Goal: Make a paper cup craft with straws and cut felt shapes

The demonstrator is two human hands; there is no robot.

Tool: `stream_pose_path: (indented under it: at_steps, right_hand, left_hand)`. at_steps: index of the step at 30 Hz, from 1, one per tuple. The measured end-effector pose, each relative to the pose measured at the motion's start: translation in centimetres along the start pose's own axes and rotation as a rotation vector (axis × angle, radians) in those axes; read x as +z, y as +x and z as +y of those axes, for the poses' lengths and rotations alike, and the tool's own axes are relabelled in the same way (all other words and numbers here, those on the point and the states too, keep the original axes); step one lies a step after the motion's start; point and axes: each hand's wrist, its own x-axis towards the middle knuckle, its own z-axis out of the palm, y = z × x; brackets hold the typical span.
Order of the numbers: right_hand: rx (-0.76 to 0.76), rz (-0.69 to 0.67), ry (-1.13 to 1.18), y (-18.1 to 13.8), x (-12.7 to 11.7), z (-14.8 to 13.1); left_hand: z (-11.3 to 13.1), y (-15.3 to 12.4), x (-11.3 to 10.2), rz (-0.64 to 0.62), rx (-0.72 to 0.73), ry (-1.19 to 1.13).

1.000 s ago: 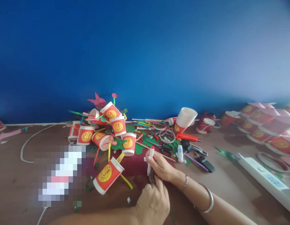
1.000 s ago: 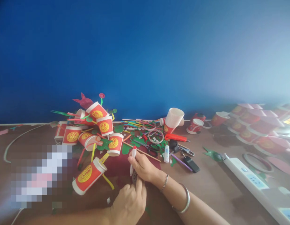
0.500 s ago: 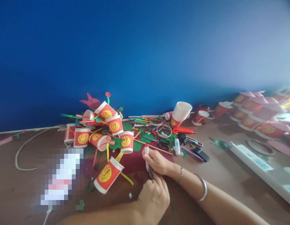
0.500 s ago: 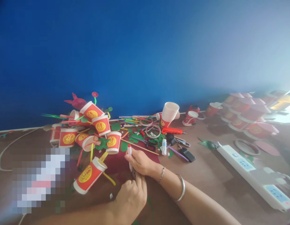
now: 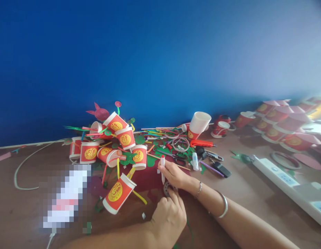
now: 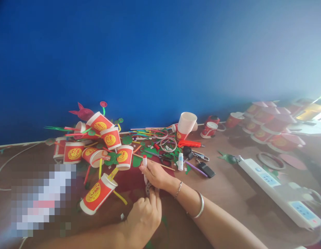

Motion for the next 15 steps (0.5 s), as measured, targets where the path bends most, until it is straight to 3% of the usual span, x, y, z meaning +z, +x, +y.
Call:
stream_pose_path:
  at_steps: [6,11,15]
  right_hand:
    - [0.081,0.054,0.065,-0.3,-0.2,0.6]
    - [0.158,0.089,0.130,-0.9,-0.7,0.4]
    - [0.160,0.142,0.177,-1.5,-0.8,0.3]
  left_hand:
    - [-0.2,-0.1,0.1,-0.064,0.025,-0.014]
    - [-1.0,0.6,-0.3,-0.187,-0.021,-0.127]
    - [-1.5,0.8,-0.2,-0.097,-0.053,-0.105]
